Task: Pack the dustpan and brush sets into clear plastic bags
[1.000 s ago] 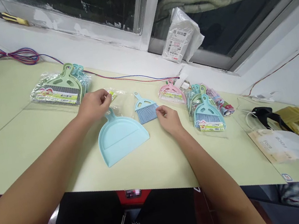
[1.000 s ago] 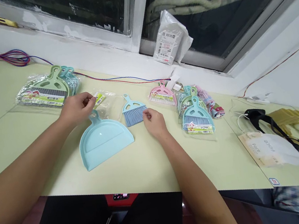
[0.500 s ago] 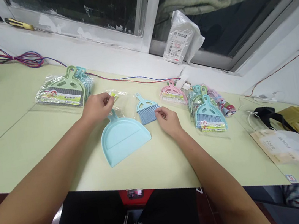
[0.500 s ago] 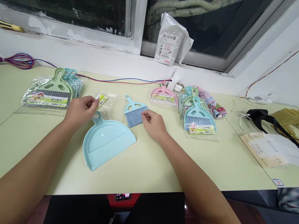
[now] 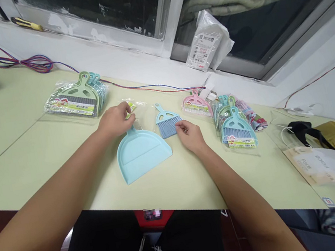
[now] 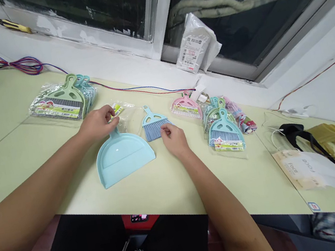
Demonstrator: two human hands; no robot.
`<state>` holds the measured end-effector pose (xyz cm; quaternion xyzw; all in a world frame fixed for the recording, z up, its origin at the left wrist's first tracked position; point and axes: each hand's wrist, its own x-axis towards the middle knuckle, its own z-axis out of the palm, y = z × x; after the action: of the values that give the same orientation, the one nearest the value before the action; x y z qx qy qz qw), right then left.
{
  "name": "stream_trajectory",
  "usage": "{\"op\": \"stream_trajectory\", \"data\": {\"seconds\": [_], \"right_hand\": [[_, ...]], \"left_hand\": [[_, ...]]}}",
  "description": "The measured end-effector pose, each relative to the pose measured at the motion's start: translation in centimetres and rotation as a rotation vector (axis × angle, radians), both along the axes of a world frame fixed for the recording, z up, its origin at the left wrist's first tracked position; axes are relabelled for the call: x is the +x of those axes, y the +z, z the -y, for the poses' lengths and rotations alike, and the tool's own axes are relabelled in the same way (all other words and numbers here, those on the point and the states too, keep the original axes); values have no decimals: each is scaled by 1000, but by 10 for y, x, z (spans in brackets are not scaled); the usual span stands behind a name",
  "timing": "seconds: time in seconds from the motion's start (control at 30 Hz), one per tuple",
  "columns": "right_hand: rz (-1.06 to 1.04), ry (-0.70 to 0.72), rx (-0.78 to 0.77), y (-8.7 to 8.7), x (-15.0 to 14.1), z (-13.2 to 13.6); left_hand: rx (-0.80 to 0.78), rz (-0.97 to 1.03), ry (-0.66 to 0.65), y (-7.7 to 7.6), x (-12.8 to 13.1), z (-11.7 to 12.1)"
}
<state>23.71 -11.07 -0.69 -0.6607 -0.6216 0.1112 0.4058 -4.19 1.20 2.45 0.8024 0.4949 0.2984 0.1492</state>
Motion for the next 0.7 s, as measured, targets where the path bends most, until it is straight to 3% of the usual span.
{"op": "stream_trajectory", "data": {"seconds": [0.47, 0.7], "right_hand": [[-19, 6, 2, 2, -1, 1], [81, -20, 17, -1, 0, 1]], "left_hand": [[13, -64, -131, -6, -7, -8], [67, -54, -212, -9, -10, -14]]}}
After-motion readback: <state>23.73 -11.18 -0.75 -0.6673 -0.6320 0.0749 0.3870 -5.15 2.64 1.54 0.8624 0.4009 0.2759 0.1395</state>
